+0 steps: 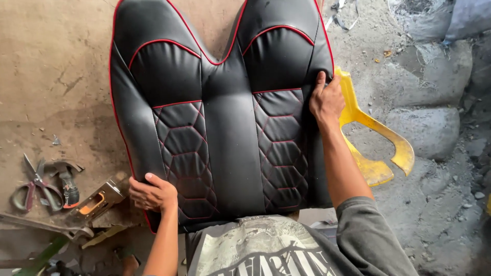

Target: The person is attaching a black vinyl cover to a wooden seat frame using a staple gun, stretching the material for a tight fit.

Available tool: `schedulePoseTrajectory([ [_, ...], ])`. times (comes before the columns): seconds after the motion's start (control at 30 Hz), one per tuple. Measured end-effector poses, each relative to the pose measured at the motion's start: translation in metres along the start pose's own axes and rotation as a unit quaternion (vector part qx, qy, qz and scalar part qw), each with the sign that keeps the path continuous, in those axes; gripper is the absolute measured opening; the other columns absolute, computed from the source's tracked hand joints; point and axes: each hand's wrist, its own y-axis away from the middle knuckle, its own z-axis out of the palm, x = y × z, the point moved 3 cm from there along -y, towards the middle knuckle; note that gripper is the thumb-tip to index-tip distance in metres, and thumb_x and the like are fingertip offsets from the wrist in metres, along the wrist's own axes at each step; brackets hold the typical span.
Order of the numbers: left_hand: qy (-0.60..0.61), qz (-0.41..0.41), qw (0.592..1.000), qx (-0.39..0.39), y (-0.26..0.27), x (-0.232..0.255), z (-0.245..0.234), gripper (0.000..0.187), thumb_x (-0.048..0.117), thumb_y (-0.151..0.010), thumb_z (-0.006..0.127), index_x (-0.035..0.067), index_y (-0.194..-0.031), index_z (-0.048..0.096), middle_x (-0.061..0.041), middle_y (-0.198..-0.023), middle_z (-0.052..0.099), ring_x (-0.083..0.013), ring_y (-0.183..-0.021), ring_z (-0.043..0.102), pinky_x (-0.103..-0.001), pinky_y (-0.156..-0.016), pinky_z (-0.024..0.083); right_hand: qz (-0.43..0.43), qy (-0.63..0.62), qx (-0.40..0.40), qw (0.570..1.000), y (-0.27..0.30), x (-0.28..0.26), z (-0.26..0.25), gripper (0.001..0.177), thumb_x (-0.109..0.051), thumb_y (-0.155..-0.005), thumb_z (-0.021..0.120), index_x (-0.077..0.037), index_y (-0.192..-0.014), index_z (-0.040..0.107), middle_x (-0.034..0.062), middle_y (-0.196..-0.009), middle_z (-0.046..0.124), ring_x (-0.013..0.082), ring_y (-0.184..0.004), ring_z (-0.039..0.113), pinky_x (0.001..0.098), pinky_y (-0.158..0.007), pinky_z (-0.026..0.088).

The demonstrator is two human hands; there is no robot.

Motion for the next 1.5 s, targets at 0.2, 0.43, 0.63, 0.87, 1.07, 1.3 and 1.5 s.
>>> schedulePoseTrajectory([
  [0.2,-0.005,-0.011,1.0,0.004,-0.005,0.025,-0.027,0.057,0.047,-0.114,0.036,-0.001,-0.139,0.051,-0.031,-0.123,0.058,-0.0551,-0.103,0.056,-0.064,-0.084,0.04,0.024,-0.05,-0.023,0.998,-0.005,-0.012,-0.019,0.076,-0.072,-0.103,0.026,-0.004,-0.122,0.056,0.0345,-0.119,0.067,0.059,-0.112,0.06,0.0657,-0.092,0.042],
  [0.43,-0.014,0.092,0.987,0.133,-0.011,0.057,-0.035,0.05,0.038,-0.121,0.045,-0.008,-0.131,0.061,-0.03,-0.108,0.063,-0.0527,-0.09,0.06,-0.059,-0.077,0.045,-0.018,-0.073,-0.026,0.997,-0.062,-0.039,-0.012,0.058,-0.053,-0.111,0.028,-0.007,-0.115,0.063,0.0313,-0.119,0.065,0.0548,-0.114,0.059,0.0647,-0.098,0.042],
  [0.63,0.053,0.083,0.982,0.16,-0.003,0.049,-0.033,0.051,0.034,-0.123,0.045,-0.015,-0.128,0.06,-0.034,-0.111,0.059,-0.0536,-0.099,0.058,-0.057,-0.092,0.047,-0.001,-0.048,-0.128,0.991,-0.052,-0.044,-0.038,0.072,-0.064,-0.107,0.018,-0.007,-0.117,0.061,0.0313,-0.129,0.064,0.0516,-0.123,0.058,0.0599,-0.102,0.041],
  [0.87,-0.038,0.043,0.995,0.084,-0.004,0.024,-0.022,0.052,0.044,-0.116,0.045,-0.003,-0.132,0.061,-0.028,-0.112,0.065,-0.0531,-0.095,0.061,-0.063,-0.075,0.042,0.113,-0.352,-0.191,0.909,-0.084,0.025,0.012,0.099,-0.077,-0.093,0.028,-0.003,-0.158,0.042,0.0142,-0.166,0.038,0.0231,-0.157,0.031,0.0361,-0.13,0.019],
  [1.07,-0.029,0.009,0.999,0.026,-0.002,0.015,-0.016,0.052,0.043,-0.114,0.044,-0.002,-0.138,0.056,-0.03,-0.123,0.063,-0.0532,-0.108,0.057,-0.064,-0.088,0.04,0.085,-0.236,-0.241,0.937,0.031,0.093,-0.015,0.092,-0.072,-0.097,0.022,-0.008,-0.162,0.035,0.0101,-0.171,0.029,0.0201,-0.159,0.024,0.0354,-0.131,0.014],
  [1.3,0.007,-0.027,0.999,-0.025,-0.007,0.0,-0.014,0.062,0.053,-0.109,0.05,-0.001,-0.14,0.054,-0.03,-0.124,0.061,-0.055,-0.111,0.055,-0.067,-0.088,0.04,0.055,-0.312,-0.233,0.919,0.101,0.097,-0.066,0.071,-0.057,-0.104,0.037,-0.001,-0.138,0.066,0.0086,-0.151,0.06,0.019,-0.139,0.055,0.0334,-0.121,0.036],
  [1.5,0.051,-0.155,0.965,-0.205,-0.036,-0.019,-0.012,0.087,0.075,-0.1,0.049,0.001,-0.144,0.06,-0.027,-0.14,0.063,-0.0517,-0.128,0.053,-0.065,-0.104,0.038,-0.011,-0.393,-0.264,0.881,0.14,0.051,-0.178,0.069,-0.039,-0.08,0.075,-0.009,-0.142,0.065,0.0055,-0.125,0.071,0.0168,-0.112,0.065,0.0313,-0.098,0.05],
])
